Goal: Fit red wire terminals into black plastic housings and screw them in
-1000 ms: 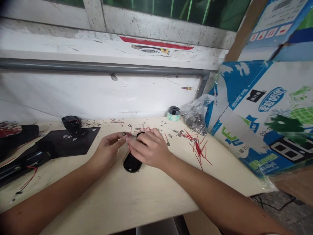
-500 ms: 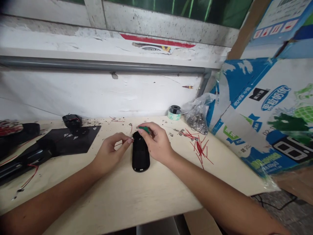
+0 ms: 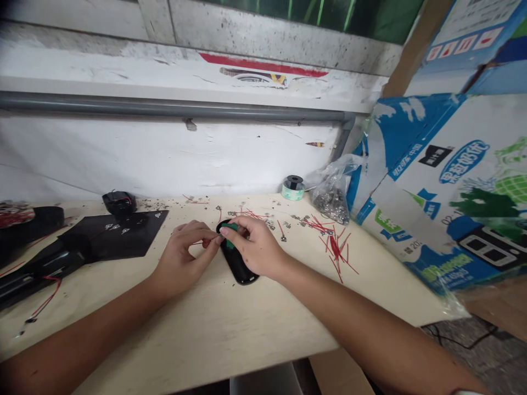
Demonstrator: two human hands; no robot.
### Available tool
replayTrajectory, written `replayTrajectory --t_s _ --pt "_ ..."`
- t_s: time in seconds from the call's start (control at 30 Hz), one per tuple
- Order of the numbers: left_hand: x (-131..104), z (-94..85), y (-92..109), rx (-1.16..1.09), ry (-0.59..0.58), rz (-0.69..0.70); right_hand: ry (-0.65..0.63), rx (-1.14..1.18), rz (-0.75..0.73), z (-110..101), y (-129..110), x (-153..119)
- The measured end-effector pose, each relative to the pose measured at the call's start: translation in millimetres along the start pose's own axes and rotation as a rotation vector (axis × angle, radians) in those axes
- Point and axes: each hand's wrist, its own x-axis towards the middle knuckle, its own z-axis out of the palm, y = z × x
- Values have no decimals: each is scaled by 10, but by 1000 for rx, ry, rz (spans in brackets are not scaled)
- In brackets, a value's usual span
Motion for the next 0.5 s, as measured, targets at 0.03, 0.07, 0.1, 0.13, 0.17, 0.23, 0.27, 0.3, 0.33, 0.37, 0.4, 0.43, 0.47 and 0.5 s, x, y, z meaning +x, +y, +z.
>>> replayTrajectory --t_s 0.03,0.07,0.1,0.13,0.17,0.23,0.27,0.3,0.33,0.37,0.4,0.43,0.47,0.5 --pt "-1 0 0 1 -2 4 -8 8 0 1 -5 -1" --pt "-1 1 -2 3 -4 7 -12 14 1 2 -8 -1" --pt "-1 3 -4 5 -8 10 -13 18 4 5 -9 -1" --pt "-1 6 -6 4 -13 13 -13 20 8 10 -8 0" --pt "-2 9 -8 3 -14 17 -11 16 12 15 -5 0" --pt "-3 17 -8 -2 -20 24 4 -10 19 27 8 -2" --pt "-4 21 -6 -7 -23 25 17 -32 14 33 17 -5" --pt "-4 26 -3 -12 -26 26 32 -58 3 39 27 -9" --pt "-4 31 1 -17 -28 26 47 -85 -12 45 36 -14" --pt "-4 36 5 -21 -32 25 58 -111 -28 49 43 -19" --pt "-4 41 9 -26 -33 24 65 -132 -44 52 49 -24" --pt "-5 46 12 -31 -33 22 68 -150 -58 55 53 -29" --pt "-7 51 14 -37 -34 19 69 -165 -67 56 56 -33" --pt "-10 56 16 -45 -35 15 68 -175 -74 57 59 -37"
